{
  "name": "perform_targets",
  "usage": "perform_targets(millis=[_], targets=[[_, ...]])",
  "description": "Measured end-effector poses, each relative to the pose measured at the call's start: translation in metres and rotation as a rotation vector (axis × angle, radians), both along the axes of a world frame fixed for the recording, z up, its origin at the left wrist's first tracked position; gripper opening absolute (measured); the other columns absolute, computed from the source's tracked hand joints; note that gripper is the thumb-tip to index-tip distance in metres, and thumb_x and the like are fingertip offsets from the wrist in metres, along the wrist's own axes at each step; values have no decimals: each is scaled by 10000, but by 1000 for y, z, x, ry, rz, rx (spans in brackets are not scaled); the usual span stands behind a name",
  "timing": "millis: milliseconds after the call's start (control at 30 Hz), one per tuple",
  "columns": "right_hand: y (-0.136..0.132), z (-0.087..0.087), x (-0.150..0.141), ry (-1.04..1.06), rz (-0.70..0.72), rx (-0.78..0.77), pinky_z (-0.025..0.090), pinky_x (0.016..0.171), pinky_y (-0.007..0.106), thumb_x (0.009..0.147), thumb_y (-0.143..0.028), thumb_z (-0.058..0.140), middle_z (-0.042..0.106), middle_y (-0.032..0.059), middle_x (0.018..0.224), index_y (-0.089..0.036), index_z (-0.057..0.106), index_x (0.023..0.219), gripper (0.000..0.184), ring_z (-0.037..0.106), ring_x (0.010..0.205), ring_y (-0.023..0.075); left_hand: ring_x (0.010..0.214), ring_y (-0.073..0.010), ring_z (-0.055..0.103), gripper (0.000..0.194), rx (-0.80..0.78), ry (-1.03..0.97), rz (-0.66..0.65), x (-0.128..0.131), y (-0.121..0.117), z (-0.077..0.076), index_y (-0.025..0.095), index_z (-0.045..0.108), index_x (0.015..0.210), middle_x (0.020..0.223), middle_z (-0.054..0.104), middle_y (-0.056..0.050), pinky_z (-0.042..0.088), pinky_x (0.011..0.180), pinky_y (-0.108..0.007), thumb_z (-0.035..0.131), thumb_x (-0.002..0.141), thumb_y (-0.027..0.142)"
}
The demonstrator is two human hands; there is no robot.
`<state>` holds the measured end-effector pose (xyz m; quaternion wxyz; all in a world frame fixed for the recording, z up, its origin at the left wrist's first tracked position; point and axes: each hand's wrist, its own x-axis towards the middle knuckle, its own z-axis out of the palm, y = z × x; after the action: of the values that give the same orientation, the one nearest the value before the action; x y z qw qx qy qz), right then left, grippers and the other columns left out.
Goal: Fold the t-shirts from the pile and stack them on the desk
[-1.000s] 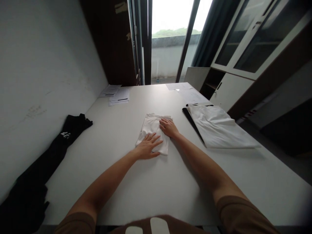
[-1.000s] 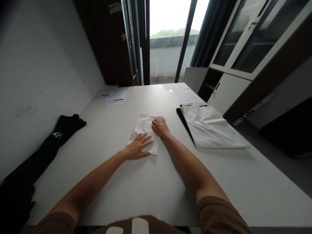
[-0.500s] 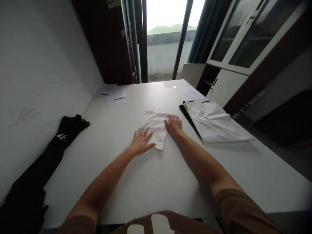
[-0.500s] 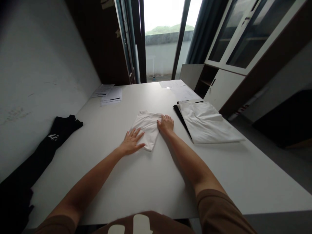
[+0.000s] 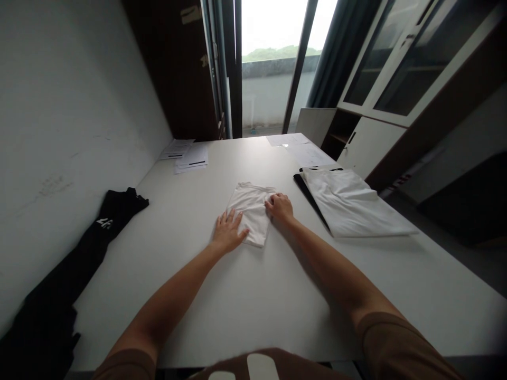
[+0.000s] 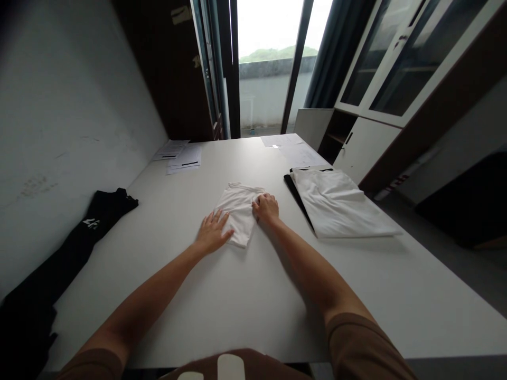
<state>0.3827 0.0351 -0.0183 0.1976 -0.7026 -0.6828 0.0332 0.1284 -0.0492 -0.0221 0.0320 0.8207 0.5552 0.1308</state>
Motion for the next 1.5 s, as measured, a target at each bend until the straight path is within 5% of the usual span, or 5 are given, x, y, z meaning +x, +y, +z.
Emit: perform_targets(millis=[200, 533, 933, 1233, 1500], targets=[[8, -4, 2, 301, -47, 24, 463, 784, 318, 980, -422, 520, 719, 91, 931, -206, 633, 1048, 254, 650, 848, 255, 1121, -279, 596, 412, 83, -122, -96, 3, -1, 15, 241, 672, 1294, 1296, 637, -112, 468, 1034, -428, 572, 992, 502], [1, -3, -1, 422, 346, 36, 452, 1132, 380, 885, -179, 574, 571, 65, 1509, -252, 347, 1629, 781, 587, 1343, 267, 989, -184, 670, 243, -47, -261, -410, 11, -8, 14, 267, 716, 1188, 1098, 681, -44, 531, 922, -297, 552, 1010, 290], [0, 6, -9, 355, 271, -87, 492, 1051, 360, 916, -167, 570, 727, 42, 1292, -269, 632, 1444, 542, 698, 1155, 264, 964, -162, 681, 238, 66, -461, -213, 0, -2, 20, 244, 722, 1097, 1124, 690, -40, 532, 912, -281, 497, 1022, 239], [-3, 65, 20, 843, 360, -4, 523, 1008, 394, 882, -259, 598, 717, 37, 1280, -208, 618, 1454, 575, 667, 1102, 234, 601, -99, 512, 208, 29, -597, -107, -8, 14, 10, 218, 727, 1017, 1058, 675, -23, 491, 688, -258, 523, 976, 203], [-3, 130, 112, 789, 286, 66, 515, 1039, 445, 857, -294, 704, 693, 45, 1324, -228, 657, 1412, 560, 665, 1119, 245, 598, -96, 506, 214, 21, -567, -121, -4, 11, 10, 224, 731, 1010, 1117, 664, -30, 499, 716, -275, 519, 980, 237]])
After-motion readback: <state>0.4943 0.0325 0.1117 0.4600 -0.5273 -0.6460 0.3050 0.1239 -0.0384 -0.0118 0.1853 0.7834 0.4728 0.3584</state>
